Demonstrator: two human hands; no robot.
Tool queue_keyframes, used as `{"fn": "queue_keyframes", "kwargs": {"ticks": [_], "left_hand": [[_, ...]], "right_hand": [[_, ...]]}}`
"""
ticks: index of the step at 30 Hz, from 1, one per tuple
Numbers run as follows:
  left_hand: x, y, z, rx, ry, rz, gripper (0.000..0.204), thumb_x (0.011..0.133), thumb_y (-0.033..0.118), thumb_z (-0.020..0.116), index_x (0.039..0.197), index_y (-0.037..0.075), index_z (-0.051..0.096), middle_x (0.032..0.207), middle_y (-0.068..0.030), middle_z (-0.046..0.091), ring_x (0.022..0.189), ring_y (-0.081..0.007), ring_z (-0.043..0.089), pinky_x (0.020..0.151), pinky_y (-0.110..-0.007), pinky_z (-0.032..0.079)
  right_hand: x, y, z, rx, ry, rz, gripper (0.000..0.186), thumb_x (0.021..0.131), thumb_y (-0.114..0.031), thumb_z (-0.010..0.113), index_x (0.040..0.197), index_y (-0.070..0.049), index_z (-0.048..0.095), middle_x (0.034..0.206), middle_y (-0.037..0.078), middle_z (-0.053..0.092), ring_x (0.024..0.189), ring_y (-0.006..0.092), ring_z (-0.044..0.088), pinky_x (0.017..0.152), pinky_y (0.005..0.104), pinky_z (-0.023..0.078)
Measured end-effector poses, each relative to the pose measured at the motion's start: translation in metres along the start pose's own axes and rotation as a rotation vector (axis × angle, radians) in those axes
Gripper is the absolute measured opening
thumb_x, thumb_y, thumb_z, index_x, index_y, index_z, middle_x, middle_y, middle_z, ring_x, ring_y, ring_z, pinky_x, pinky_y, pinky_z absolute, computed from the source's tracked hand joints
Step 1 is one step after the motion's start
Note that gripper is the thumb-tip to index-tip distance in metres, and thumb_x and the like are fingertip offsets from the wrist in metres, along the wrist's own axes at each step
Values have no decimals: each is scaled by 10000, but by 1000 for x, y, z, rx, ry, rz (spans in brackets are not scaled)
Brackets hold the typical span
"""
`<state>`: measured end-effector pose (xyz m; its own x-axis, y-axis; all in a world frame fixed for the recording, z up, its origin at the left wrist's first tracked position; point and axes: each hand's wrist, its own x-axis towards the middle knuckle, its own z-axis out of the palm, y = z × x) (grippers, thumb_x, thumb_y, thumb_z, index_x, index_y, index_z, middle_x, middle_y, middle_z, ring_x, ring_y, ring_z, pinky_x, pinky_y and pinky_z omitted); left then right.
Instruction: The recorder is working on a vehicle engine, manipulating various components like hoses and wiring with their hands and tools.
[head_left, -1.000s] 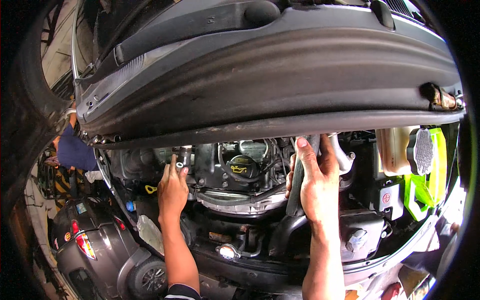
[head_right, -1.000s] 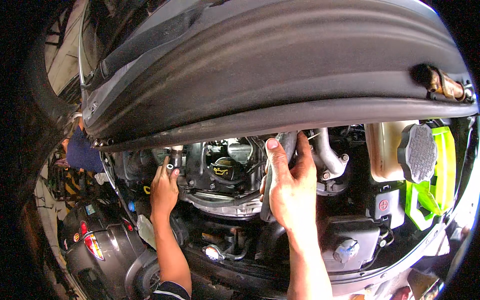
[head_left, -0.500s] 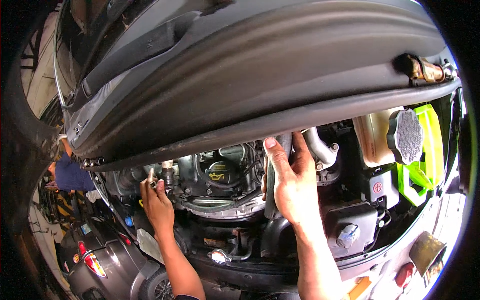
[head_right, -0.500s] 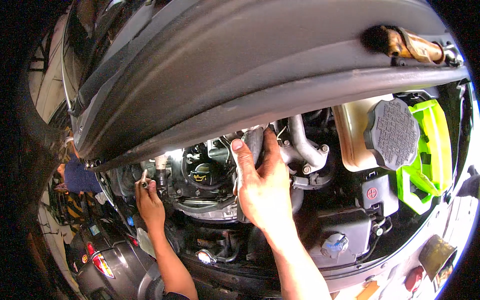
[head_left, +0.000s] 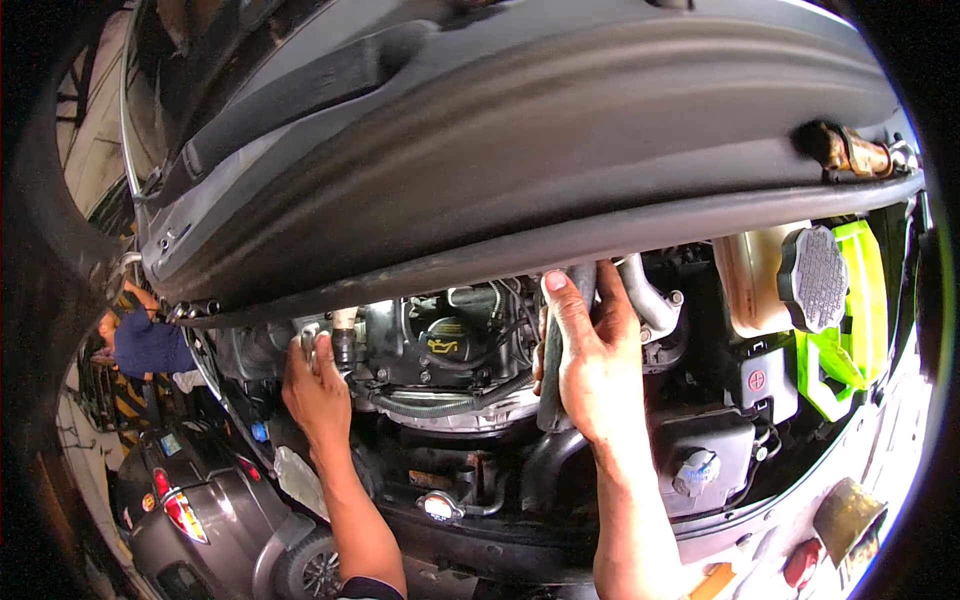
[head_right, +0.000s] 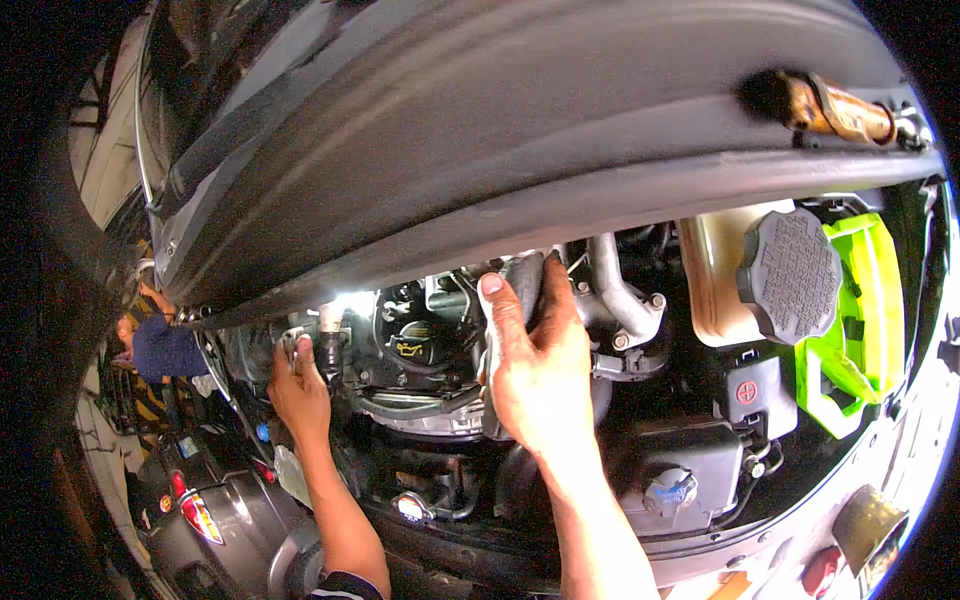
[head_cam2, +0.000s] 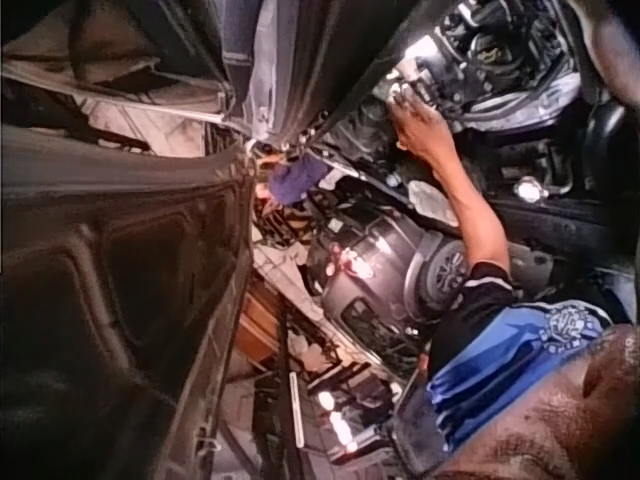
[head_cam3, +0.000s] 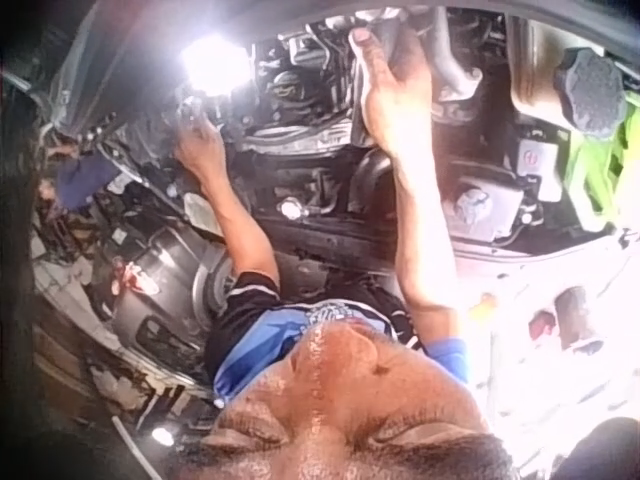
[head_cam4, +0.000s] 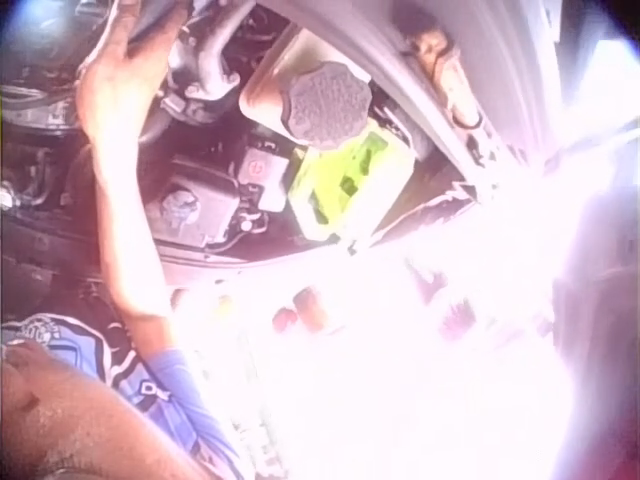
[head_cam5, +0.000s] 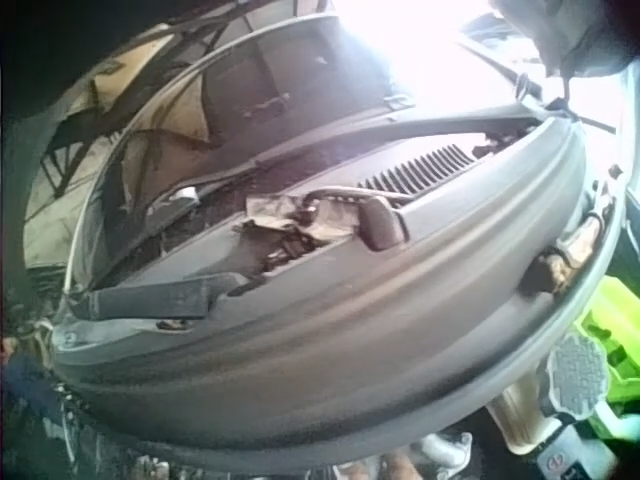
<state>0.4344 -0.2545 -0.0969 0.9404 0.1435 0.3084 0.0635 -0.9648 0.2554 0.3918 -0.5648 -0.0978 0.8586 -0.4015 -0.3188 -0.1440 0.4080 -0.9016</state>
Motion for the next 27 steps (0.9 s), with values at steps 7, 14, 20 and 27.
{"fn": "queue_keyframes", "kwargs": {"ticks": [7, 14, 20, 27], "left_hand": [[19, 19, -1, -23, 31, 328, 273, 1043, 97, 578, 1273, -45, 613, 1212, -247, 650, 1173, -450, 611, 968, -476, 496], [35, 40, 10, -532, -66, 345, 160, 1044, 95, 575, 1120, -2, 677, 963, -160, 687, 877, -277, 707, 793, -377, 544], [26, 17, 37, -965, 82, 182, 126, 1035, 36, 624, 1148, -4, 662, 1120, -129, 766, 1037, -169, 714, 939, -315, 553], [41, 8, 32, -1059, 17, -89, 239, 1093, 205, 592, 1191, -2, 662, 1084, -136, 784, 1003, -200, 747, 921, -343, 580]], "right_hand": [[-4, -6, 5, 62, 34, 129, 628, 1027, -338, 714, 1508, -13, 475, 806, 31, 628, 637, 99, 581, 551, 250, 476], [-9, -14, 14, -7, 56, 116, 289, 1028, -384, 670, 1096, -115, 590, 736, 34, 582, 493, 136, 569, 419, 278, 465], [-8, -10, 13, -49, 37, 66, 290, 1037, -388, 654, 1075, -121, 551, 749, 61, 598, 475, 154, 562, 411, 294, 471], [-5, -2, 7, -113, -30, 54, 288, 1065, -454, 600, 1097, -173, 546, 799, 3, 565, 555, 90, 513, 470, 246, 440]]}}
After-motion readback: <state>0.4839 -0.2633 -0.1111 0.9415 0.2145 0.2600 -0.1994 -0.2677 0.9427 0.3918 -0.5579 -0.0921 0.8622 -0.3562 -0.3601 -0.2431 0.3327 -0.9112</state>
